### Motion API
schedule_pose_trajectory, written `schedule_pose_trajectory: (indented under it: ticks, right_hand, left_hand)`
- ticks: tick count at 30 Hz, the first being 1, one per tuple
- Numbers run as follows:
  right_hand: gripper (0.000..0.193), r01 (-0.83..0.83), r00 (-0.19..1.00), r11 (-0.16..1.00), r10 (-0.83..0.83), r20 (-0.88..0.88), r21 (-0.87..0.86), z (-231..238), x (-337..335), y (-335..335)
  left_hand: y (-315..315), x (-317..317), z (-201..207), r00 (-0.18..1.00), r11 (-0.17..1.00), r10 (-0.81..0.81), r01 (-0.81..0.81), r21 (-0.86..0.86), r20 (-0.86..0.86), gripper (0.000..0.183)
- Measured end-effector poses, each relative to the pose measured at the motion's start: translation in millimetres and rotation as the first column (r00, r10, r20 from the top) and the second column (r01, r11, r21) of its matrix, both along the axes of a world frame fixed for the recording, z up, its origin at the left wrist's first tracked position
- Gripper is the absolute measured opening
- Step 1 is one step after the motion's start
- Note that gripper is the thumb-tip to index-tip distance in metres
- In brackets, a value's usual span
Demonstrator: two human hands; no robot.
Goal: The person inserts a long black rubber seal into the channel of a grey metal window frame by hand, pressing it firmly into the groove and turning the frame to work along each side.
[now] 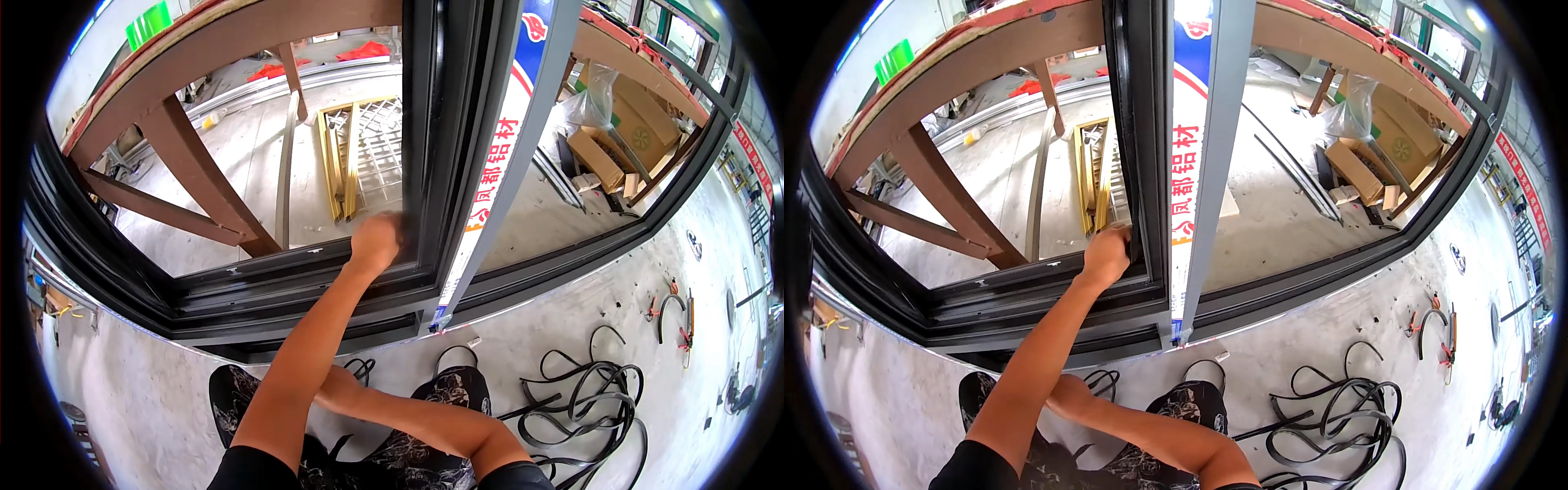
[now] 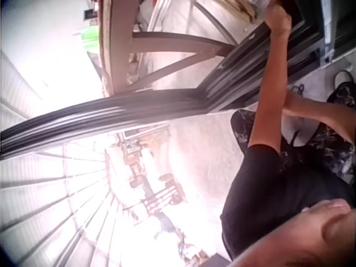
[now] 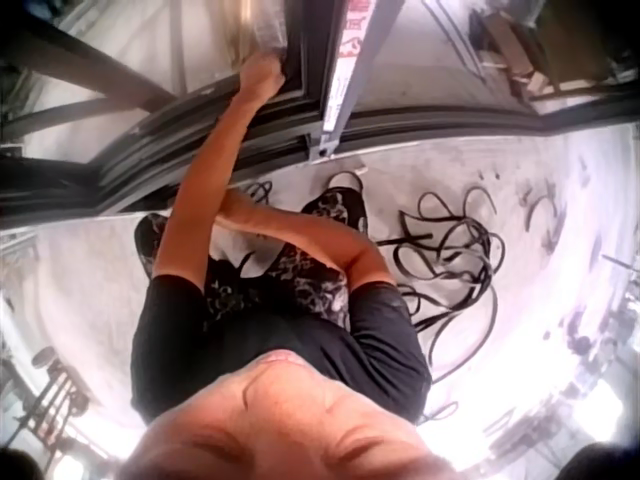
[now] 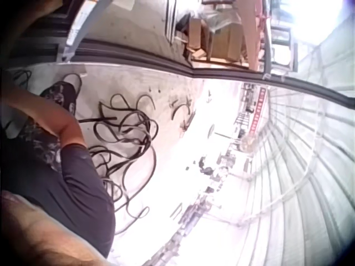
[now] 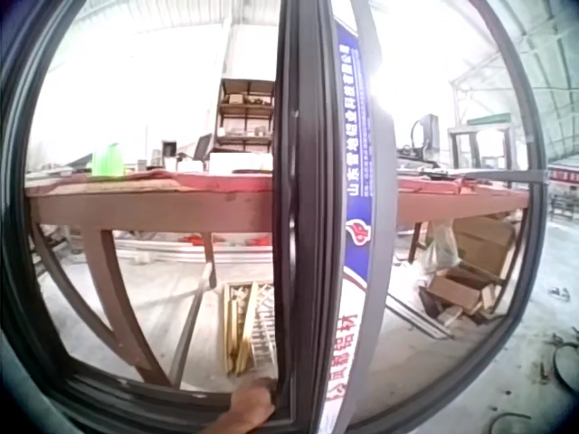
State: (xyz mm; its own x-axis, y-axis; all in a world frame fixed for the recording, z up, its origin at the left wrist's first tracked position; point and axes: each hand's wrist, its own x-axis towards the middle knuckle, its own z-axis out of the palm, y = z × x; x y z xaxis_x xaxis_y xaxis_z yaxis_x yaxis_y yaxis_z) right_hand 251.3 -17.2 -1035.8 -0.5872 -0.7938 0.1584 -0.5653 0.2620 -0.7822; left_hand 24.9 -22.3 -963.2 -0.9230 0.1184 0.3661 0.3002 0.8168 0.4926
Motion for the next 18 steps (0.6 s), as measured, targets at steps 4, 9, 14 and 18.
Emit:
schedule_pose_trajectory:
  ticks: [4,9,14,18]
  right_hand:
    - [0.011,-0.021,0.999,1.0,0.021,-0.035,0.023,-14,1,-3]
    - [0.013,-0.092,0.993,0.989,0.082,0.08,0.119,26,-12,5]
    - [0.018,-0.138,0.99,0.974,0.133,0.04,0.181,18,-23,14]
    - [0.018,-0.198,0.977,0.962,0.178,0.118,0.19,11,-18,1]
  left_hand:
    - [4,0,-2,0.999,0.999,0.011,-0.013,-0.048,-0.04,0.018]
    - [-17,1,22,0.977,0.995,-0.056,0.072,-0.071,0.206,0.012]
    - [-9,37,165,1.0,0.979,0.004,0.0,0.203,-0.021,0.038]
    - [13,29,240,0.889,0.87,-0.009,0.233,0.435,-0.458,0.04]
